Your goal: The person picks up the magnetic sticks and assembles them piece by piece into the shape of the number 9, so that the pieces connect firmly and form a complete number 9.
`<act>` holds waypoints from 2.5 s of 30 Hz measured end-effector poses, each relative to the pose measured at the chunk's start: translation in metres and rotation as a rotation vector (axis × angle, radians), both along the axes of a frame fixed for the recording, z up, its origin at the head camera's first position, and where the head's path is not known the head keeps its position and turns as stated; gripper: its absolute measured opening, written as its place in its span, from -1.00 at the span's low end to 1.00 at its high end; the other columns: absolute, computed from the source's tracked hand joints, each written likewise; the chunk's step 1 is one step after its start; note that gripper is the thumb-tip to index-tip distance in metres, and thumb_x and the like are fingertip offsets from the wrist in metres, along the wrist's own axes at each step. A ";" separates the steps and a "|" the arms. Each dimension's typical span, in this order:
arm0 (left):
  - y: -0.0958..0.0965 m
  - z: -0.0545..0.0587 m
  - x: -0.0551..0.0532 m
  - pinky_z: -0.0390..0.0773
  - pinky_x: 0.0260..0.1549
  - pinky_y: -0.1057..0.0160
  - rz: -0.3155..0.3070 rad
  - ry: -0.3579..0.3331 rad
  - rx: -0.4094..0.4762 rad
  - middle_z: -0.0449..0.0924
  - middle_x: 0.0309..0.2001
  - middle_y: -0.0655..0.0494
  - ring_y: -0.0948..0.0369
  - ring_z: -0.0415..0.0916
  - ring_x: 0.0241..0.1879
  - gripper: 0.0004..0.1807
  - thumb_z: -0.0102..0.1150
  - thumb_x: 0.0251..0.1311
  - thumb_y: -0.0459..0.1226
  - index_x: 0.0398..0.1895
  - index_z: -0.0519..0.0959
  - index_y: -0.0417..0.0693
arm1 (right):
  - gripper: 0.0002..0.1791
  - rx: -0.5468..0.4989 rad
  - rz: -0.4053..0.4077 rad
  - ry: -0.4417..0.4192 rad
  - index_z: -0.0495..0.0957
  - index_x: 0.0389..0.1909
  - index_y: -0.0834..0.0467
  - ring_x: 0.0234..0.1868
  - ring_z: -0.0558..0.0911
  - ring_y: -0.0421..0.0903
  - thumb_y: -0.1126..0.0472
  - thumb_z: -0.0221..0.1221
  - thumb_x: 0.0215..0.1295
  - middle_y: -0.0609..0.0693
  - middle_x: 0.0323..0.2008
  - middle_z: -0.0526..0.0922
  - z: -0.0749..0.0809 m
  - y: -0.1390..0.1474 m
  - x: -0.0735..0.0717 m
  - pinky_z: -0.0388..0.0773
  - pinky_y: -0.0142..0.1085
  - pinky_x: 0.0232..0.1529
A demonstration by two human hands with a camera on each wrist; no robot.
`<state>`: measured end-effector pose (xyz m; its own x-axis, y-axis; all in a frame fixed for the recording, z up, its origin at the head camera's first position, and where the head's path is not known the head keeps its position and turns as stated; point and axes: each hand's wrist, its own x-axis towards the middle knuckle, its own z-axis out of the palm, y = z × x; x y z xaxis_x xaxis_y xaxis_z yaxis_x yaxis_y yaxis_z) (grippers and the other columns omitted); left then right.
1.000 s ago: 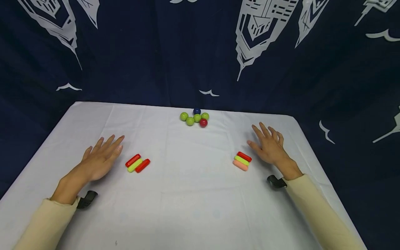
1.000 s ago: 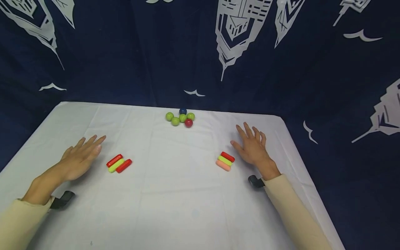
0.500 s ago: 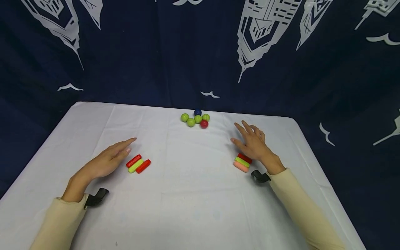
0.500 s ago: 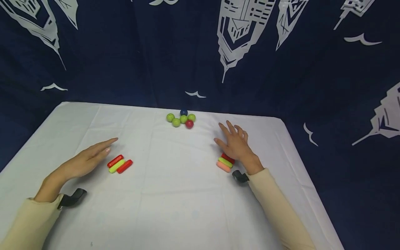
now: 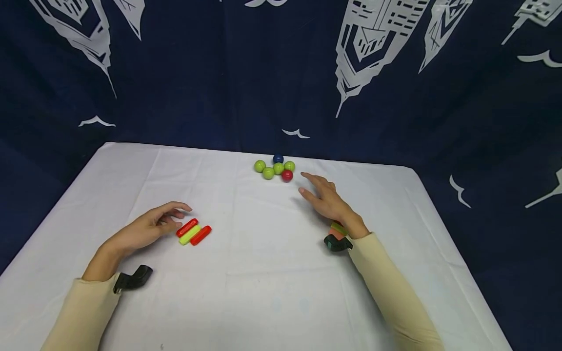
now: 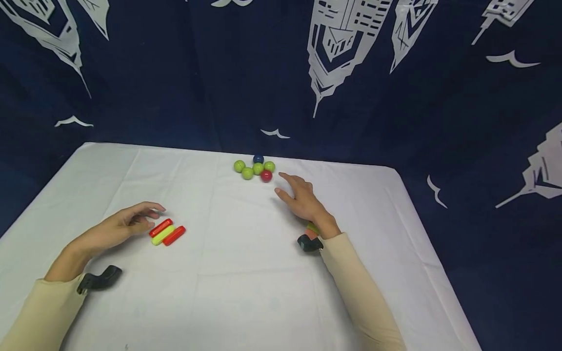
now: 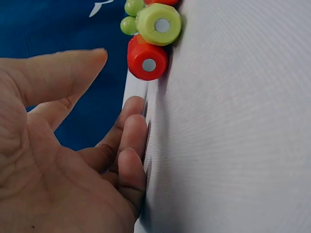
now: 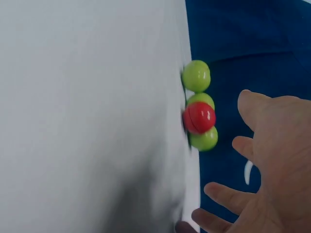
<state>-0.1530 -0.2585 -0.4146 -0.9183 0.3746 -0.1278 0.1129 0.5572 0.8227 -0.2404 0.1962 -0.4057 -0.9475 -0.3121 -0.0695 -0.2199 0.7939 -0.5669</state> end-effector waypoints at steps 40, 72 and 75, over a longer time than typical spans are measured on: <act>0.002 -0.006 -0.001 0.42 -0.11 0.39 -0.003 -0.032 -0.005 0.52 0.04 0.01 0.12 0.39 -0.03 -0.66 0.18 0.34 -0.30 0.17 0.50 0.00 | -0.55 0.008 0.048 0.038 0.30 0.33 -0.07 0.33 0.31 0.21 0.06 0.10 0.49 0.09 0.37 0.41 -0.008 -0.044 -0.025 0.26 0.25 0.22; 0.012 -0.005 0.001 0.46 -0.24 0.36 0.054 0.098 -0.109 0.58 -0.13 -0.02 0.12 0.43 -0.18 -0.70 0.28 0.27 -0.30 0.04 0.60 -0.19 | -0.57 0.050 0.149 0.114 0.64 0.00 0.15 -0.19 0.57 -0.07 0.21 0.49 0.09 0.02 -0.15 0.69 0.001 -0.026 0.040 0.53 -0.19 -0.06; 0.014 -0.004 -0.001 0.46 -0.28 0.35 0.065 0.125 -0.114 0.61 -0.15 -0.03 0.13 0.45 -0.21 -0.73 0.25 0.26 -0.35 0.01 0.62 -0.20 | -0.59 0.040 0.180 0.143 0.68 -0.02 0.15 -0.17 0.57 -0.07 0.25 0.49 0.07 0.02 -0.15 0.70 0.001 -0.023 0.041 0.52 -0.18 -0.04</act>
